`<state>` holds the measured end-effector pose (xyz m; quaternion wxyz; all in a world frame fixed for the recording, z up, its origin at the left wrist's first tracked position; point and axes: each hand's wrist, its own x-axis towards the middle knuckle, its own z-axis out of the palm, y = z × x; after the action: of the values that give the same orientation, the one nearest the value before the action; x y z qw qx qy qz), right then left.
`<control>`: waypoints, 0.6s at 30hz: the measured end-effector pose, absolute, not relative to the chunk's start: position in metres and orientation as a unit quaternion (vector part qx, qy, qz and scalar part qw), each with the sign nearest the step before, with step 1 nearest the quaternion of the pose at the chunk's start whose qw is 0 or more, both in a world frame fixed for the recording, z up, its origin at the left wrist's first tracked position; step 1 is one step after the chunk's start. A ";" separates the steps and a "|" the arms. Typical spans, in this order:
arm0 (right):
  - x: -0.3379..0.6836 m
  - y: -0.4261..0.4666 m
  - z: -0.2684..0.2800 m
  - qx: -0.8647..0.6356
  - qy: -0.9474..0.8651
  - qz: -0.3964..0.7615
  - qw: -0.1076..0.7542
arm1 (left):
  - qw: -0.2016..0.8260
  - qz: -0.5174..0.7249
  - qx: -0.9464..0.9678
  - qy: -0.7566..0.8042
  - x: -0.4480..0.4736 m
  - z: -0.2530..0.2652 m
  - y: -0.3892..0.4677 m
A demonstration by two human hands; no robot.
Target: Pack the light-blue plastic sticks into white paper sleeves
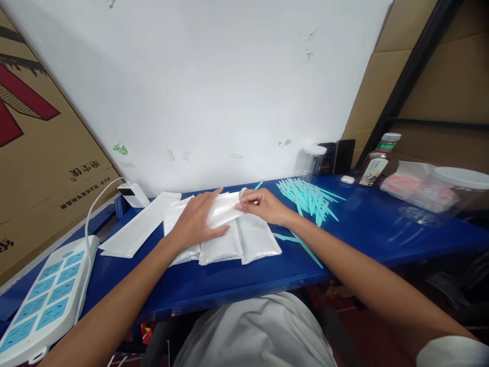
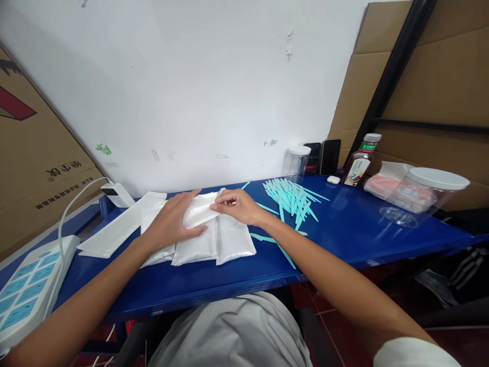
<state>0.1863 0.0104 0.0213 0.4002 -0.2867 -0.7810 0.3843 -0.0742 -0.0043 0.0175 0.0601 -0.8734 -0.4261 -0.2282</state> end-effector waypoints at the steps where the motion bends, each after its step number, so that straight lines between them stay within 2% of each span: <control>1: 0.187 0.011 0.023 -0.279 -0.782 0.375 0.413 | 0.065 -0.229 -0.868 -0.436 -0.075 0.017 -0.003; 4: 0.198 0.018 0.029 -0.326 -0.768 0.310 0.456 | 0.076 -0.235 -0.857 -0.452 -0.079 0.016 -0.001; 6: 0.218 0.029 0.030 -0.428 -0.752 0.200 0.460 | 0.079 -0.245 -0.853 -0.453 -0.081 0.019 -0.001; 7: 0.231 0.035 0.030 -0.494 -0.746 0.122 0.429 | 0.079 -0.251 -0.852 -0.453 -0.082 0.021 -0.001; 9: 0.261 0.051 0.029 -0.641 -0.712 -0.001 0.289 | 0.079 -0.266 -0.849 -0.449 -0.083 0.025 -0.002; 11: 0.288 0.065 0.025 -0.729 -0.671 0.001 0.134 | 0.076 -0.280 -0.849 -0.442 -0.083 0.028 -0.004; 13: 0.306 0.076 0.020 -0.744 -0.665 0.043 0.039 | 0.077 -0.293 -0.849 -0.433 -0.082 0.030 -0.006; 15: 0.312 0.082 0.015 -0.734 -0.676 0.063 0.009 | 0.084 -0.304 -0.851 -0.421 -0.081 0.031 -0.007; 18: 0.309 0.085 0.011 -0.715 -0.696 0.064 0.016 | 0.093 -0.313 -0.854 -0.404 -0.081 0.031 -0.008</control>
<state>0.3089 0.0850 0.0112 0.0164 -0.7148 -0.6962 0.0642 -0.0808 -0.0080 0.0308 0.0929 -0.8545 -0.4043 -0.3128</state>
